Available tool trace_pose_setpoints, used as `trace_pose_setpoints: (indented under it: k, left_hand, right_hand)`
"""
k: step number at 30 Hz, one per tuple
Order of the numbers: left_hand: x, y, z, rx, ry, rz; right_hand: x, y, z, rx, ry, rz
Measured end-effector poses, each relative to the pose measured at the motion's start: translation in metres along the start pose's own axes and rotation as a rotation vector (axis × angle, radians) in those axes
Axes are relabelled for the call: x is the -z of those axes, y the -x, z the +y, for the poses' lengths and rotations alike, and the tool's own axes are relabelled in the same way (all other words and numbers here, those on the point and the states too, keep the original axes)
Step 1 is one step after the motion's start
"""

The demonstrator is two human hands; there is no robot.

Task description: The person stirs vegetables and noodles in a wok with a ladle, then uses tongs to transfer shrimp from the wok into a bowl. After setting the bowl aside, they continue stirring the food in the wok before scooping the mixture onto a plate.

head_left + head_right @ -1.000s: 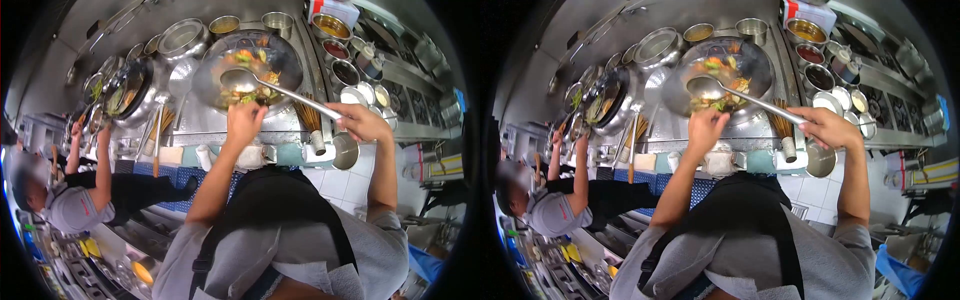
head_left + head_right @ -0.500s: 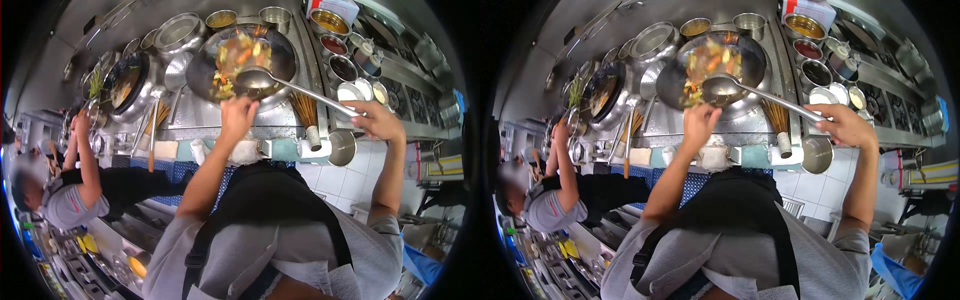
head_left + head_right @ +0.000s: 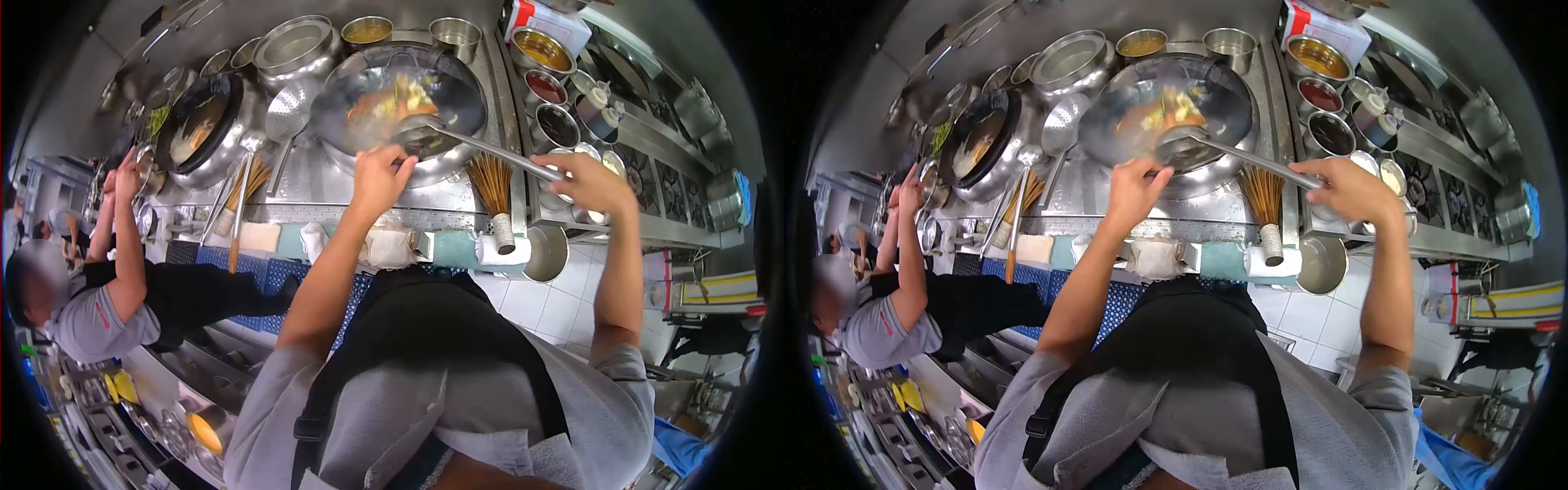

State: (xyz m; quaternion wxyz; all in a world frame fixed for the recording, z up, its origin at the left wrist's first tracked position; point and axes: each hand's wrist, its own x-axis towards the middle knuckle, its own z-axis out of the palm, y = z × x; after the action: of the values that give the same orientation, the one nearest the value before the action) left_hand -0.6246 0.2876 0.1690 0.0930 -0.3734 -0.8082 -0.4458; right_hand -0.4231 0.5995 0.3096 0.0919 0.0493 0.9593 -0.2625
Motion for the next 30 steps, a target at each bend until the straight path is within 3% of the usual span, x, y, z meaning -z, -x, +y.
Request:
trace_pose_setpoints:
  k: [2, 4, 8, 11, 13, 15, 18, 21, 23, 24, 25, 26, 30]
  left_hand:
    - [-0.034, -0.004, -0.026, 0.066, 0.052, 0.025]
    - [-0.044, 0.023, -0.034, -0.007, -0.039, 0.056]
    - [-0.015, 0.088, 0.001, -0.067, -0.089, -0.027]
    - [0.0, 0.052, 0.004, -0.113, -0.166, 0.018]
    - [-0.016, 0.02, -0.022, -0.066, -0.102, 0.016]
    - [-0.036, -0.001, -0.05, -0.057, -0.065, 0.011]
    - [-0.056, -0.013, -0.076, -0.027, -0.037, -0.029]
    - [-0.053, -0.016, -0.078, 0.073, -0.05, -0.175]
    - [-0.05, -0.01, -0.053, -0.068, -0.069, 0.05]
    - [-0.048, -0.004, -0.037, -0.132, -0.077, 0.162]
    - [-0.041, 0.002, -0.019, -0.118, 0.004, 0.12]
    - [-0.033, 0.012, -0.001, -0.098, 0.086, 0.073]
    - [-0.025, 0.068, 0.015, -0.023, 0.254, -0.148]
  right_hand:
    - [-0.039, -0.037, 0.047, 0.209, 0.096, 0.129]
    - [-0.049, -0.041, -0.003, -0.087, -0.15, 0.13]
    - [-0.071, -0.011, -0.024, -0.286, -0.502, 0.229]
    - [-0.126, -0.004, -0.008, -0.141, -0.732, 0.398]
    - [-0.181, -0.02, 0.006, -0.087, -0.65, 0.47]
    - [-0.252, -0.054, 0.022, -0.096, -0.523, 0.507]
    - [-0.312, -0.094, 0.049, -0.139, -0.66, 0.481]
    - [-0.286, -0.108, 0.056, -0.164, -0.782, 0.501]
    - [-0.214, -0.098, 0.022, -0.364, -0.75, 0.392]
    - [-0.207, -0.112, 0.039, -0.308, -0.759, 0.446]
    - [-0.2, -0.127, 0.055, -0.252, -0.765, 0.498]
    - [-0.169, -0.127, 0.039, -0.364, -0.85, 0.428]
    - [-0.141, -0.201, 0.057, -0.29, -0.716, 0.286]
